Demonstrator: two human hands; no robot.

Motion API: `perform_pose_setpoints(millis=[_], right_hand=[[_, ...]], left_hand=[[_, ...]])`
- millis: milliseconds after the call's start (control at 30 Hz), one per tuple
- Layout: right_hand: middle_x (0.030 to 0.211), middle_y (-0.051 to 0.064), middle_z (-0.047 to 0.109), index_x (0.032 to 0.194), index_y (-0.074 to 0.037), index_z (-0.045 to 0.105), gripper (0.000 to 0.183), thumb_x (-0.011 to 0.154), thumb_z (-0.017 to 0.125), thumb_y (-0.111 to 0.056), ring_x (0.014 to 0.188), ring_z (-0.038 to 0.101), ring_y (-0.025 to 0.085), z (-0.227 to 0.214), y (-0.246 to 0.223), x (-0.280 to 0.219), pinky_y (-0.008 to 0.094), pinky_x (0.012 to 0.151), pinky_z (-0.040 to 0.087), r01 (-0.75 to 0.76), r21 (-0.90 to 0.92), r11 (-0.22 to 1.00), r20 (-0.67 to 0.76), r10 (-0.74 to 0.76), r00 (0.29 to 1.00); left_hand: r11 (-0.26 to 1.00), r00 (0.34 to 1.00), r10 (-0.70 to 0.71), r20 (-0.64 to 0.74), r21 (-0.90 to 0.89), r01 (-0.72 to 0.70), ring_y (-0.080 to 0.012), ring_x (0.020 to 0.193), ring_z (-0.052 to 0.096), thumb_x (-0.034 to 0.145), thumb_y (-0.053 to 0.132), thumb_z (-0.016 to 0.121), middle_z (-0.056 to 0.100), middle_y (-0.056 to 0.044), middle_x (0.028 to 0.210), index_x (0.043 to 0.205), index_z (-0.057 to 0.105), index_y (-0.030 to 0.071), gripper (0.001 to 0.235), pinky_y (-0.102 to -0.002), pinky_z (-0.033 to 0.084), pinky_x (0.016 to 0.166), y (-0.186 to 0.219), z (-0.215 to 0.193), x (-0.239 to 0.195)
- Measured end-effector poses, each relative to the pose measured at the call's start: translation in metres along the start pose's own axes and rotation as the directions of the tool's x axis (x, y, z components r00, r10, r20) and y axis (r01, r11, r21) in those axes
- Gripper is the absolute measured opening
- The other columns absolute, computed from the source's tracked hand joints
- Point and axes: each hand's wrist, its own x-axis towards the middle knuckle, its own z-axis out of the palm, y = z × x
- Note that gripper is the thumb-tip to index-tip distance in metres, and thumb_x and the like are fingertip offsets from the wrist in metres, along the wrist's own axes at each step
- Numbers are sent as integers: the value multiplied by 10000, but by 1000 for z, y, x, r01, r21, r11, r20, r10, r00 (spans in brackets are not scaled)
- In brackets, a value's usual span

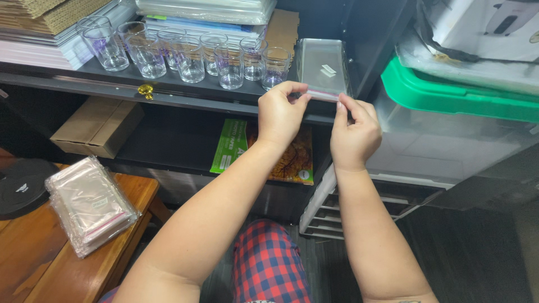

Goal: The person organizes clear plastic pouches by taking a stack of them from a wooden chair, placing them on a shelf, and counting them individually.

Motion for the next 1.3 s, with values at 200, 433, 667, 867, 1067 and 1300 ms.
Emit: perform_pose_setpoints(millis=[200,433,667,867,1067,1300], right_hand=[[897,10,713,1087,-162,836,209,914,805,-49,730,693,184,6,6,-3,279,600,546,-40,-47,998,14,41,999],[878,9,694,1077,-175,834,202,906,819,-69,717,685,185,10,11,-3,293,612,544,-22,-58,998,10,23,1000],[791,51,607,1143,-91,788,227,938,776,6,619,596,188,-5,-17,-21,267,570,493,-12,179,984,1,12,1000],[719,53,623,1038,-110,809,154,902,788,-42,606,620,210,20,-46,-82,292,561,502,-46,401,915,190,-34,981],[644,29,663,970,-133,841,156,844,801,-49,547,615,152,80,-91,-154,270,520,507,-242,599,763,454,-76,888],[669,52,730,977,-138,845,170,842,799,-45,571,618,141,157,-149,-240,298,548,520,-475,590,653,733,-185,655]], left_hand=[[999,999,-43,9,23,43,-198,856,778,849,148,800,781,-59,960,1028,804,160,179,-286,651,715,-1,0,1],[998,998,-54,18,21,53,-184,855,777,856,163,798,787,-65,1006,1049,802,166,193,-281,658,712,-4,0,3],[990,992,107,-63,-82,-112,-230,800,782,859,149,806,753,-110,1069,1126,763,123,272,-303,655,624,-4,-22,-29],[995,991,88,-104,-29,-92,-223,775,776,853,120,806,731,-44,1018,1037,778,148,188,-268,645,609,-62,-69,-64],[980,925,-162,-344,49,190,-242,837,782,854,115,798,742,-35,947,981,810,141,130,-298,659,698,-126,-158,-97],[889,719,-162,-676,216,403,-298,962,761,877,154,788,780,-107,930,986,806,159,110,-388,613,837,-186,-281,-163]])
